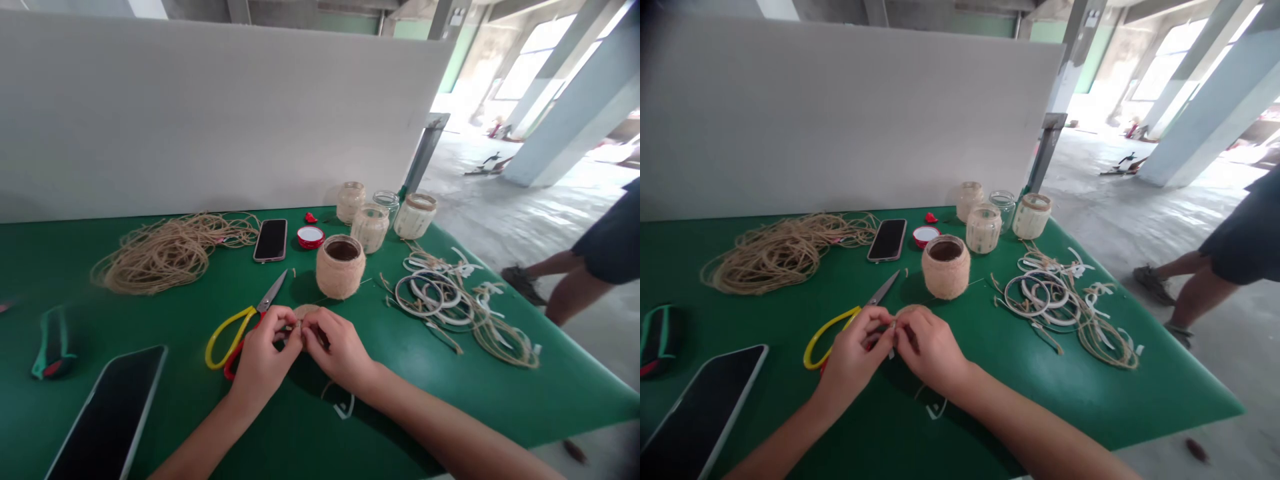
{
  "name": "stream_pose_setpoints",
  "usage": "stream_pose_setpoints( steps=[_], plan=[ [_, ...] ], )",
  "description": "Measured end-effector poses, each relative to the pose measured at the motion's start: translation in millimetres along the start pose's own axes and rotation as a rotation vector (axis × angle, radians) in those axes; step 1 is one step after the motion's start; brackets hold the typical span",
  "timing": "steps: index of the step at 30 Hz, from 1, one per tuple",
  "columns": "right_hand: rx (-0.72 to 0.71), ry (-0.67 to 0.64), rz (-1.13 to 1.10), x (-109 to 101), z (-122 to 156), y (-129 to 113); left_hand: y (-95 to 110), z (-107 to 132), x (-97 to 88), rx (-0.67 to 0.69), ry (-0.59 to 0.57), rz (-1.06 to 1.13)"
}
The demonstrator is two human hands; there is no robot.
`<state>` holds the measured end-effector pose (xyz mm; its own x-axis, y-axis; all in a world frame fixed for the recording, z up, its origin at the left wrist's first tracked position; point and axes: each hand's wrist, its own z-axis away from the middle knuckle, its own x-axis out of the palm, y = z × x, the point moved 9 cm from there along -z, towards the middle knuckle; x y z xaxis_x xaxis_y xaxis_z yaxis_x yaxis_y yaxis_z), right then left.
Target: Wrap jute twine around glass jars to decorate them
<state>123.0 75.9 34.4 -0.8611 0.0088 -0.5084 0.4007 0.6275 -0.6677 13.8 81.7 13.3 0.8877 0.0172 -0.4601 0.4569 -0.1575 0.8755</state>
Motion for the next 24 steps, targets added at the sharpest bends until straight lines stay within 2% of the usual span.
stream_pose_setpoints(
  steps=[14,24],
  plan=[
    [-0.056,0.015,0.000,2.2,-0.3,-4.3,-6.6,0.7,0.5,-0.029,0.055,0.033],
    [0.014,0.019,-0.028,1.4,0.7,-1.6,-2.2,2.8,-0.9,-0.023,0.066,0.001]
  ],
)
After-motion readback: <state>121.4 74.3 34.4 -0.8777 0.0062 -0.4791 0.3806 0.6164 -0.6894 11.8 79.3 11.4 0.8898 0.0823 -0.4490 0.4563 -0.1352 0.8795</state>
